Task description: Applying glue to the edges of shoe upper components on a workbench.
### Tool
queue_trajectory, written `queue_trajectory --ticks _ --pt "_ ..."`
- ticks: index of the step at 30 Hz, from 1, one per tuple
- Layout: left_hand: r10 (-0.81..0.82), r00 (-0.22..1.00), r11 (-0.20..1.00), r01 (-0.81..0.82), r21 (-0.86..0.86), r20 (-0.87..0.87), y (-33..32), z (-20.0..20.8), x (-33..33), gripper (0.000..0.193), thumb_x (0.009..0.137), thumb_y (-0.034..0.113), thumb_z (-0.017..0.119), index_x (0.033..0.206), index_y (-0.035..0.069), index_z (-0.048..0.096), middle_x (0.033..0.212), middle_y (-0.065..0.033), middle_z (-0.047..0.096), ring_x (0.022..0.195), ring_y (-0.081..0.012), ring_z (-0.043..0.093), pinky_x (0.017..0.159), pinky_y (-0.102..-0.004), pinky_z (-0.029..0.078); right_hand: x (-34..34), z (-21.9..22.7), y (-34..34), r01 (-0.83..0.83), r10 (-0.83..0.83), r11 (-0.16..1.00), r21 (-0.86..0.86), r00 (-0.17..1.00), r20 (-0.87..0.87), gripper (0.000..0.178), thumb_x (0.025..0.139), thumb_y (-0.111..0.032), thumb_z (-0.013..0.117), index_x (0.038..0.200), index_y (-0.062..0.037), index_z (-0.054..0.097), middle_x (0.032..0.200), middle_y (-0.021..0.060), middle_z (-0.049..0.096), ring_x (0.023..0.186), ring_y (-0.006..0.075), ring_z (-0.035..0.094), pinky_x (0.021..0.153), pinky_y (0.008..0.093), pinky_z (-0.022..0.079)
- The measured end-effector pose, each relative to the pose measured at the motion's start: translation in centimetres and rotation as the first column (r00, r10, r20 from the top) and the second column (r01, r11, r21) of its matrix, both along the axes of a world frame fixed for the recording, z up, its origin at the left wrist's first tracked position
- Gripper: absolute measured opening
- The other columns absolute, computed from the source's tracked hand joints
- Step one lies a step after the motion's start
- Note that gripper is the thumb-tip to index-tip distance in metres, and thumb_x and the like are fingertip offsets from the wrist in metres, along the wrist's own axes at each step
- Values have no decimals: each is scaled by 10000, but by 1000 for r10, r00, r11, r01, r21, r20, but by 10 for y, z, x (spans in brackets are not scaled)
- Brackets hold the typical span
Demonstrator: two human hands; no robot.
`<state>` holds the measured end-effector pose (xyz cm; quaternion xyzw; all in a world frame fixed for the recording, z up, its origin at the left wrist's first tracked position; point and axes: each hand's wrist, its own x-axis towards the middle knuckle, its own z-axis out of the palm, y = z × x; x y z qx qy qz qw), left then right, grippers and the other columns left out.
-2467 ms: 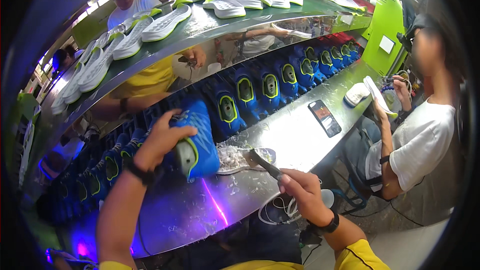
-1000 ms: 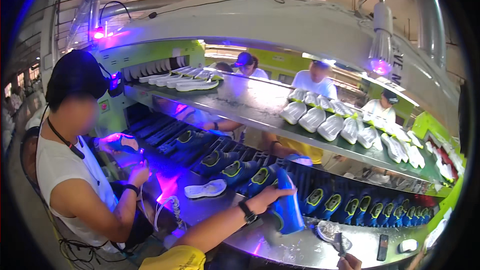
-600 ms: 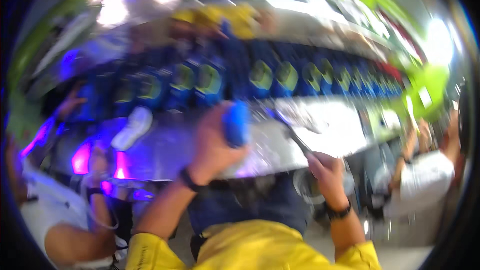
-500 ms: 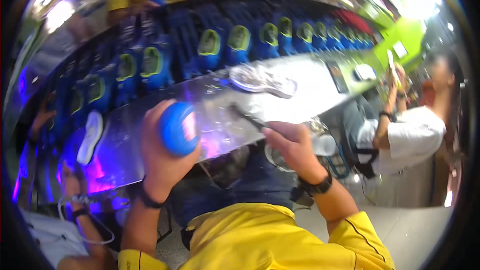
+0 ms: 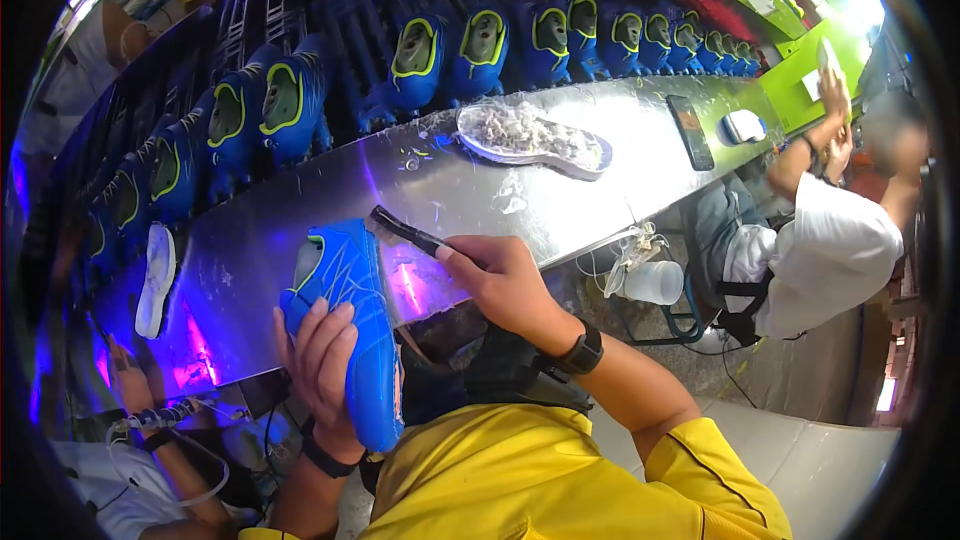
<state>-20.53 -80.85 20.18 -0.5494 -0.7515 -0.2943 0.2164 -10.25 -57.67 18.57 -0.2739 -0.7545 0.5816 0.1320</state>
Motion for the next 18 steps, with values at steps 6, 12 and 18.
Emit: queue_trajectory --ticks 6,12,18 --pt "13 999 998 -16 69 38 -4 -13 2 725 851 172 870 1415 44 432 1397 -201 594 1337 -439 578 1213 -667 358 15 -4 -14 -71 68 984 -166 997 -21 306 1059 -272 679 1010 18 764 628 24 536 601 87 481 561 329 418" --pt "66 996 985 -75 157 62 1 -21 5 568 920 222 810 1357 80 476 1343 -165 652 1276 -403 642 1208 -703 344 47 14 -37 -147 98 884 -444 986 -133 260 1085 -194 655 1043 38 765 700 -35 554 661 41 471 564 265 393" --pt "68 996 983 -77 164 62 6 -15 10 578 911 199 824 1352 64 475 1346 -173 655 1274 -400 645 1211 -686 353 76 21 -48 -158 110 968 -195 965 -237 225 1051 -156 704 1110 55 753 739 26 621 667 70 502 583 281 425"
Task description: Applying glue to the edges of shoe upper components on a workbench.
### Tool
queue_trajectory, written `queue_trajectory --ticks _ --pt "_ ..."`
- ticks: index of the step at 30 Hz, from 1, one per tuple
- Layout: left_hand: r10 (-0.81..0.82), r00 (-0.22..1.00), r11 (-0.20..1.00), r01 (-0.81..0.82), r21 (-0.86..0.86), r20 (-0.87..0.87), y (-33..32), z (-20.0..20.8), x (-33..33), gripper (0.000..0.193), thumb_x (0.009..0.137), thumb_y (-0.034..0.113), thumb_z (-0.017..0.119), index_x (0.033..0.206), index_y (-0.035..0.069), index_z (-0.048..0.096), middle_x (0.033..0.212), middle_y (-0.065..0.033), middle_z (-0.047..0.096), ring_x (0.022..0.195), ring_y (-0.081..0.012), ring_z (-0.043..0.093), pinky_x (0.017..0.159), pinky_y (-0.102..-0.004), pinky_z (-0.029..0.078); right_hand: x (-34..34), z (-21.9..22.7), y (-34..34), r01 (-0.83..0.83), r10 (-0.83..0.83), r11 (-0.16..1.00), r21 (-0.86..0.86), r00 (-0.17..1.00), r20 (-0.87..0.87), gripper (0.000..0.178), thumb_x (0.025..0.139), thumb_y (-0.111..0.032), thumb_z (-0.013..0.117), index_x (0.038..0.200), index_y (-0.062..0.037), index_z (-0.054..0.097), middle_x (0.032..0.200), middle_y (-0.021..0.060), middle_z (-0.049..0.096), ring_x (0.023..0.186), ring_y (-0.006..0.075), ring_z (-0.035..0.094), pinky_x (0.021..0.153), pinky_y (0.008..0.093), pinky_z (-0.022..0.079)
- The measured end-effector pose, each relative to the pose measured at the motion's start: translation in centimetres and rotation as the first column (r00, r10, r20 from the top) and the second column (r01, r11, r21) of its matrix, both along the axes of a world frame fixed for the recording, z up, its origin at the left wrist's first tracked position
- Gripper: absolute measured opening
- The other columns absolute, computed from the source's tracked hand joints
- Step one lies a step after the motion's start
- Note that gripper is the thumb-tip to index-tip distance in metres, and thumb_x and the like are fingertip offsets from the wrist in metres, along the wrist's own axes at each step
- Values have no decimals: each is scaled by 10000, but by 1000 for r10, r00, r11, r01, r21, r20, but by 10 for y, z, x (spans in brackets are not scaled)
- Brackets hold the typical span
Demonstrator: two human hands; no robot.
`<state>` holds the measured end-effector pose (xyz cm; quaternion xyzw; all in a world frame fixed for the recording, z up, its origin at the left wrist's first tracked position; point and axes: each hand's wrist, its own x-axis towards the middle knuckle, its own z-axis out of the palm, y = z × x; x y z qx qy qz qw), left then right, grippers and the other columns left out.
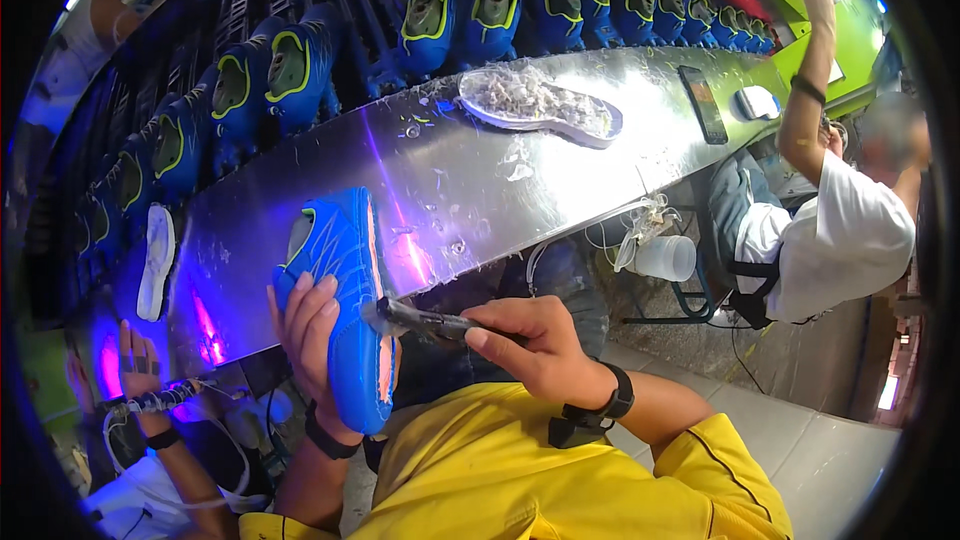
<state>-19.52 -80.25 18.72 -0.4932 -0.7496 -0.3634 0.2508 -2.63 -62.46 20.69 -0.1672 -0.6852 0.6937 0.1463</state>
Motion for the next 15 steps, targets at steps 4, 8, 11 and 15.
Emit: queue_trajectory --ticks 4,8,11,15 --pt "7 1000 999 -8 -35 -31 0 3 1 598 908 220 833 1360 62 473 1359 -178 652 1291 -404 637 1220 -680 338 -4 15 5 30 -30 1000 -1 996 85 227 1035 -150 722 1123 57 751 780 93 673 664 102 550 597 301 459" --pt "-4 1000 999 5 -51 13 1 14 5 617 897 222 833 1372 65 472 1379 -183 647 1317 -400 625 1236 -673 308 4 29 9 -23 21 999 33 998 67 213 1014 -124 738 1116 63 747 782 122 672 657 143 591 604 302 464" --pt "-33 999 995 33 -89 -3 1 15 4 716 904 288 831 1451 32 445 1443 -223 594 1380 -443 559 1236 -647 317 13 26 2 -14 19 995 100 999 -50 201 1009 -105 735 1119 63 745 776 129 663 649 167 598 605 307 464" --pt "41 999 988 -38 -152 16 8 31 10 730 925 383 785 1482 47 455 1460 -194 597 1392 -415 559 1248 -651 284 21 23 -4 -4 24 994 107 984 -179 189 1004 -82 722 1130 57 743 748 123 631 621 193 579 580 326 441"
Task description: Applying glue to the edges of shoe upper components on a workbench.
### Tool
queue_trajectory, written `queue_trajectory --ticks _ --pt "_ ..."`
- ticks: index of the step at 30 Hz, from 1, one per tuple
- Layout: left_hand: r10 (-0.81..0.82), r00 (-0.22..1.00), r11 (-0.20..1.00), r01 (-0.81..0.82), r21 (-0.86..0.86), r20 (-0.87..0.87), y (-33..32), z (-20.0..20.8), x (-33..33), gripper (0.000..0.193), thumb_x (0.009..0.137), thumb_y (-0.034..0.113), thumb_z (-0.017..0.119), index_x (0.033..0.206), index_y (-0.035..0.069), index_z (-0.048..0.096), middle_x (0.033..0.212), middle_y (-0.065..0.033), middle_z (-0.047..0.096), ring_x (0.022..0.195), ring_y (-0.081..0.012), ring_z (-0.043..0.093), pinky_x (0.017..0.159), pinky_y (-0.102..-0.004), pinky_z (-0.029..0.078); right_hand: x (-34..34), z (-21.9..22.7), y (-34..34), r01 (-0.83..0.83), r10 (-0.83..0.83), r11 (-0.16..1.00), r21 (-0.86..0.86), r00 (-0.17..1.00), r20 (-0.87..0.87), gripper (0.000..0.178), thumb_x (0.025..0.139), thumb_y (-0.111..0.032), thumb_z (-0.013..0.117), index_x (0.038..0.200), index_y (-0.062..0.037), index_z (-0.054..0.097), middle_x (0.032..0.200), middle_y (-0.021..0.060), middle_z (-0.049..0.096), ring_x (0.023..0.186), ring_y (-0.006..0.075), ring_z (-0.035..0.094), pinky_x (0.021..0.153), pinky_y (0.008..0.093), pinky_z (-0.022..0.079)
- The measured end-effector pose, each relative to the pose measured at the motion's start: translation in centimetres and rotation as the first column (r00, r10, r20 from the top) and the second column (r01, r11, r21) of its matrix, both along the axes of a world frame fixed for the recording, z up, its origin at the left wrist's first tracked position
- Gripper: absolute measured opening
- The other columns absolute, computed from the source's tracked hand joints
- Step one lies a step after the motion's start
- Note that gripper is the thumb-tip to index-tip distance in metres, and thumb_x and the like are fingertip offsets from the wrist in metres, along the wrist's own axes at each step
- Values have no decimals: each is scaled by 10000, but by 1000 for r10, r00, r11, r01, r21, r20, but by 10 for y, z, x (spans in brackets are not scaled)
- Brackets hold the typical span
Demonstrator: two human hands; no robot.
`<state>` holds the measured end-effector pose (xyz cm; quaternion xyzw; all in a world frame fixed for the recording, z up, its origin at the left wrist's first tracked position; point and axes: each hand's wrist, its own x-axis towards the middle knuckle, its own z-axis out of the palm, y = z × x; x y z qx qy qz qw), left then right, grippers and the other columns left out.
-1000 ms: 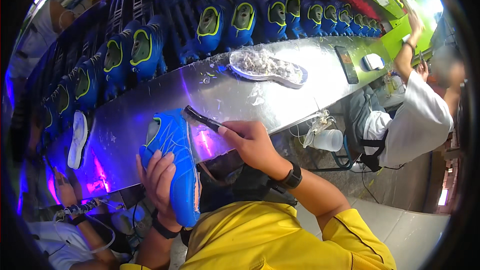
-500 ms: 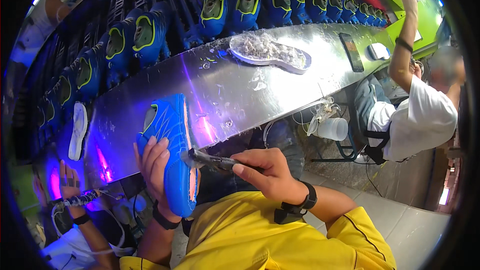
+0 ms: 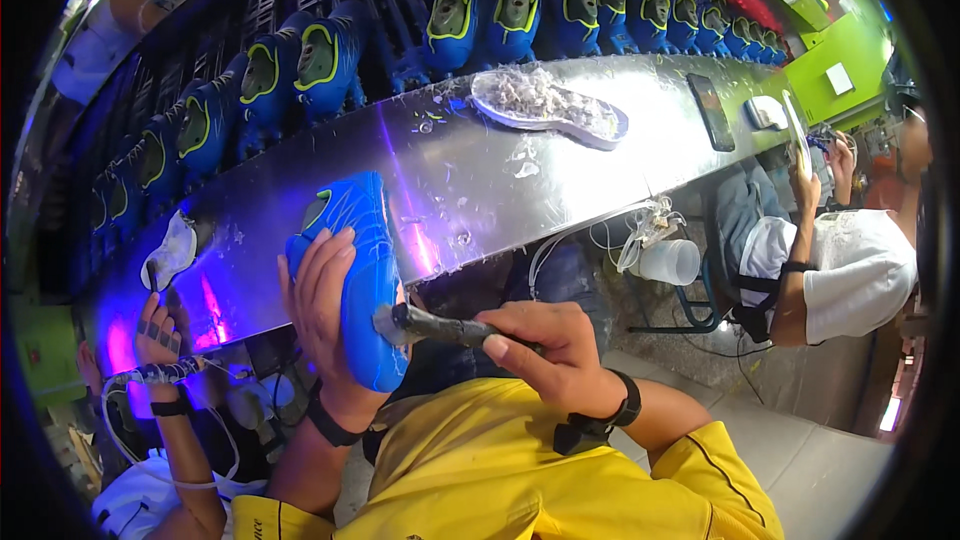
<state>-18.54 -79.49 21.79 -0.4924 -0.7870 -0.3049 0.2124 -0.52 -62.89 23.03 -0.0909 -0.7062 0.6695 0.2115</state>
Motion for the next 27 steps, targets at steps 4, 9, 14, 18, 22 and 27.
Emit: queue_trajectory --ticks 4,9,14,18,22,27 --pt "53 997 999 -53 -5 49 21 22 9 681 891 289 774 1466 52 496 1435 -158 620 1381 -376 573 1261 -639 250 12 13 6 31 -29 990 141 1000 -11 216 984 -81 691 1132 63 755 767 124 668 635 182 618 586 310 448" --pt "94 993 992 -87 -94 66 50 50 14 705 835 224 785 1458 47 507 1415 -158 617 1364 -374 570 1262 -616 247 18 30 22 208 -188 945 252 977 -102 233 971 -86 698 1131 76 747 707 95 598 585 180 540 562 308 404" --pt "85 990 983 -65 -175 113 71 71 4 783 737 82 821 1453 59 505 1384 -169 610 1337 -398 570 1247 -612 286 12 56 54 247 -221 852 461 969 -110 235 921 -32 740 1138 57 740 748 126 642 583 223 590 546 333 442" --pt "46 987 987 -21 -160 157 78 85 -15 741 708 52 817 1393 60 535 1310 -177 625 1283 -412 582 1193 -587 365 -12 56 79 259 -166 805 533 962 -216 251 899 -56 752 1126 51 747 751 130 648 595 240 611 556 348 463" --pt "-25 972 989 59 -138 234 79 92 -40 697 696 49 805 1344 59 546 1267 -177 623 1258 -419 580 1132 -567 420 -46 47 90 227 -116 861 455 959 -260 223 935 -90 743 1113 42 762 742 119 632 605 227 600 562 343 448" --pt "-40 941 974 112 -199 336 76 104 -63 685 687 69 837 1318 57 571 1236 -188 647 1198 -437 605 1030 -504 501 -85 20 91 212 -94 917 339 938 -333 236 967 -119 739 1139 40 771 747 114 636 615 197 590 569 331 438"
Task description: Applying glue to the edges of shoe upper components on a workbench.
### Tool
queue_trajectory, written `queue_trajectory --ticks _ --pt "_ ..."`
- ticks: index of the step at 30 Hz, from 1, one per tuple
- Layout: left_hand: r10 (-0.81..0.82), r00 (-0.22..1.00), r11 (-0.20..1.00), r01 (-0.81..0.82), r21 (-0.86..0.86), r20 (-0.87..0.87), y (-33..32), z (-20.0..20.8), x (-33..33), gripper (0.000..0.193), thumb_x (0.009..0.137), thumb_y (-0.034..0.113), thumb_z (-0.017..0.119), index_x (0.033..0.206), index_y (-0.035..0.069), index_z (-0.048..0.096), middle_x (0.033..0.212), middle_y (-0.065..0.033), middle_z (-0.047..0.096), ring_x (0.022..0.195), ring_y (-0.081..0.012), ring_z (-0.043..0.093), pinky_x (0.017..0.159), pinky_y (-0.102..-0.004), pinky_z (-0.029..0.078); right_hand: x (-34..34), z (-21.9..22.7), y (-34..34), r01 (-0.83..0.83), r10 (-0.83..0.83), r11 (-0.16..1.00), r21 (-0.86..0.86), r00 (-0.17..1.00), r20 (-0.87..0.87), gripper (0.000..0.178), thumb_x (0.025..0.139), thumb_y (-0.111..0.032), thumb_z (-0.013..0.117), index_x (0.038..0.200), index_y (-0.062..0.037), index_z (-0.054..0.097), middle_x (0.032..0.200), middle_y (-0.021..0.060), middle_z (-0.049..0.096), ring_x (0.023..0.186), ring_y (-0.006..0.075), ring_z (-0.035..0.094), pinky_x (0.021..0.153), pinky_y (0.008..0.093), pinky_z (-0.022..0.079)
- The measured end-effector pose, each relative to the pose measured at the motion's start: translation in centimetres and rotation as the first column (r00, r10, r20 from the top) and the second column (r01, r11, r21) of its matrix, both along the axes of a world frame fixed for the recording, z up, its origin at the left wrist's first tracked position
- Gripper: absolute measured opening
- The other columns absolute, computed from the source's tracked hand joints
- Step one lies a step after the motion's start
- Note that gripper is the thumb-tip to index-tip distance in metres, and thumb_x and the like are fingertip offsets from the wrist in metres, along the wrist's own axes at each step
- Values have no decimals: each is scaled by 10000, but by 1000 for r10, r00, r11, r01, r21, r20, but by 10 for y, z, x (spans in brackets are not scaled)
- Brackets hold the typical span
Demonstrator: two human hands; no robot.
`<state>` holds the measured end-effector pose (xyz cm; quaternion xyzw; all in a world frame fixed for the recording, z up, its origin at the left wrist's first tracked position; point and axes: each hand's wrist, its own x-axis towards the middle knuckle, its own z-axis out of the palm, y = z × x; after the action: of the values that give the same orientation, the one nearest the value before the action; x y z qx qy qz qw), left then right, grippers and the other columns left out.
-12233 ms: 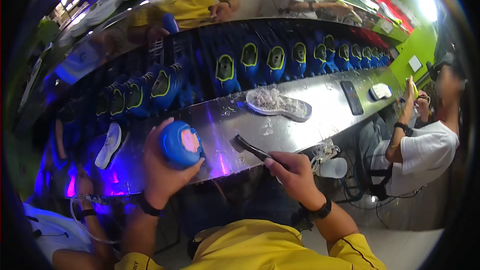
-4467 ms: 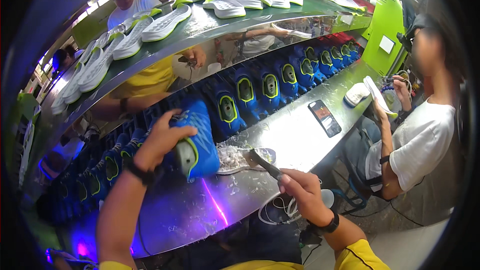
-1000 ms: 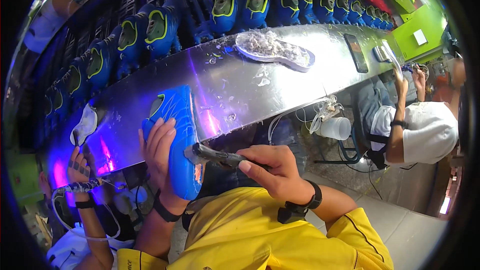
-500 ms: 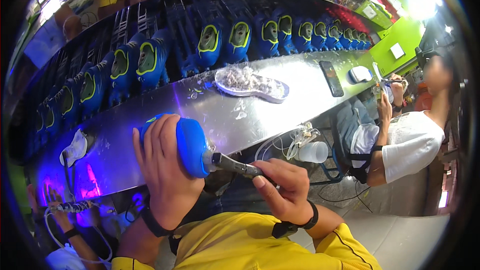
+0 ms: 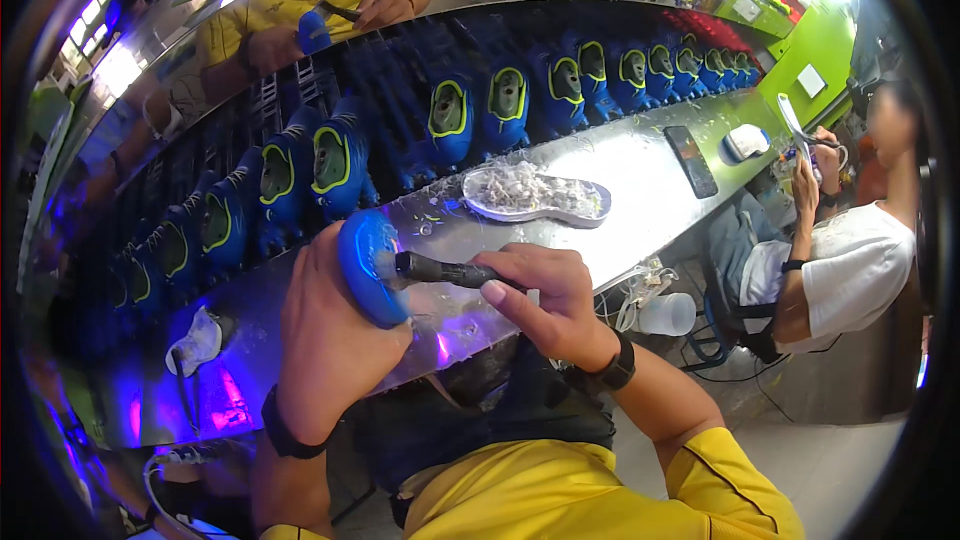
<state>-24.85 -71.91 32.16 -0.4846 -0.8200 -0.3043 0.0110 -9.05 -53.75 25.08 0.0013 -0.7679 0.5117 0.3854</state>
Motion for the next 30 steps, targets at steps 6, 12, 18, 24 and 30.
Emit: queue_trajectory --ticks 6,12,18,24,30 --pt "-47 990 997 56 -62 136 0 4 -23 678 669 127 901 1273 50 605 1178 -188 672 1126 -432 649 980 -493 533 -18 -27 -12 -29 23 992 -126 999 -50 227 974 -113 748 1151 26 776 799 115 683 654 192 621 598 318 462" --pt "-109 981 980 133 -150 160 8 10 -38 617 669 128 912 1227 40 663 1171 -177 698 1116 -392 676 1009 -469 538 -9 -51 -19 0 14 976 -216 998 62 215 986 -113 748 1154 19 777 832 123 706 691 192 631 637 328 480" --pt "-87 996 990 88 -106 10 -20 -7 -59 654 665 129 912 1261 22 663 1272 -194 674 1198 -377 653 1080 -458 515 1 -72 -32 81 3 956 -281 958 288 214 1019 -130 726 1157 26 774 847 90 728 733 145 659 659 309 513" --pt "-100 983 980 70 187 156 -19 -44 -71 1232 670 204 956 1670 32 258 1563 -256 521 1425 -403 549 1195 -456 445 35 -38 -16 136 93 836 -532 920 381 342 1028 -250 619 1142 41 760 721 -24 604 569 28 399 530 219 250" --pt "-28 773 929 -214 303 634 -67 -53 -52 1254 764 189 941 1729 59 150 1567 -189 551 1365 -273 596 1164 -383 459 39 3 -29 106 148 845 -525 895 420 321 1027 -235 608 1057 48 755 698 -25 582 559 30 383 521 237 236"
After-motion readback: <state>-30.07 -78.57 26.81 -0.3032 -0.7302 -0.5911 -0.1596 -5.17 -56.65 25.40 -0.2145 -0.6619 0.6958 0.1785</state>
